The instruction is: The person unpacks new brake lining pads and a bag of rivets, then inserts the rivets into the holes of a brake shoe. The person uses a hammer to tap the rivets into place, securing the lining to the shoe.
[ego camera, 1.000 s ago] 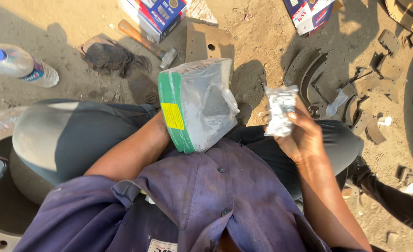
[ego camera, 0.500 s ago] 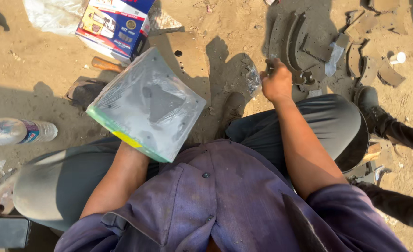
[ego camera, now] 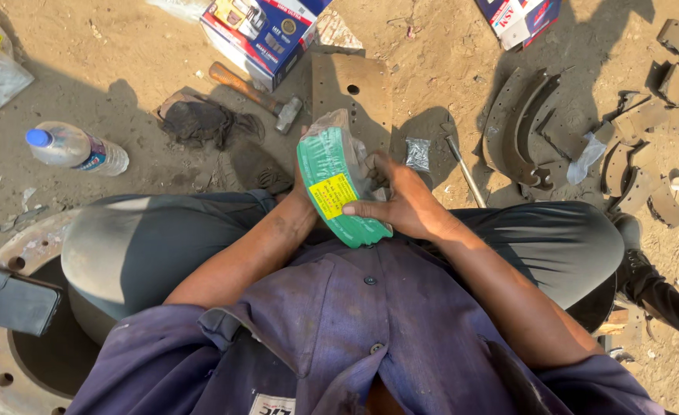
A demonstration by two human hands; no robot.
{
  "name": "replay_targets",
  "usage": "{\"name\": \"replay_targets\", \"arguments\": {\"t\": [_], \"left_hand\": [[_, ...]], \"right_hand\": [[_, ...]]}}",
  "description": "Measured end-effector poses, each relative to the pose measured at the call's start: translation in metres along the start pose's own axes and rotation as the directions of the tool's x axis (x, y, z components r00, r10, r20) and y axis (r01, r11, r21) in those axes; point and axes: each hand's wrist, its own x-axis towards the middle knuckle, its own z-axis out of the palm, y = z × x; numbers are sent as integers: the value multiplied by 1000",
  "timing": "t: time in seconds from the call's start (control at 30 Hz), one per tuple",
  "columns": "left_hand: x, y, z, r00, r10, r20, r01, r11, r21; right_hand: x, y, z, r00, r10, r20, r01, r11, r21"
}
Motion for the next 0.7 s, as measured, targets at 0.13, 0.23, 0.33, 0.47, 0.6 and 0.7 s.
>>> {"name": "replay_targets", "arguments": {"t": [0.13, 0.23, 0.33, 0.47, 0.6, 0.7], "left_hand": [[16, -7, -26, 983, 17, -183, -14, 1000, 15], [21, -9, -31, 943, 89, -320, -12, 972, 234], [17, 9, -11, 864, 192, -465, 64, 875, 479], [-4, 33, 33, 796, 313, -518, 97, 779, 619], [-17, 28, 76, 883, 469, 22, 2, -49, 999], [-9, 23, 101, 747, 530, 401, -134, -470, 872]], "right_hand": [[-1, -7, 1, 998, 45, 36, -46, 999, 26], [-2, -3, 13, 991, 132, 13, -132, 979, 157], [0, 5, 27, 972, 225, -66, -225, 974, 14], [1, 21, 35, 969, 194, -154, -215, 967, -136], [16, 41, 27, 973, 0, -233, -32, 991, -131], [48, 58, 15, 963, -138, -232, 139, 990, -14]]}}
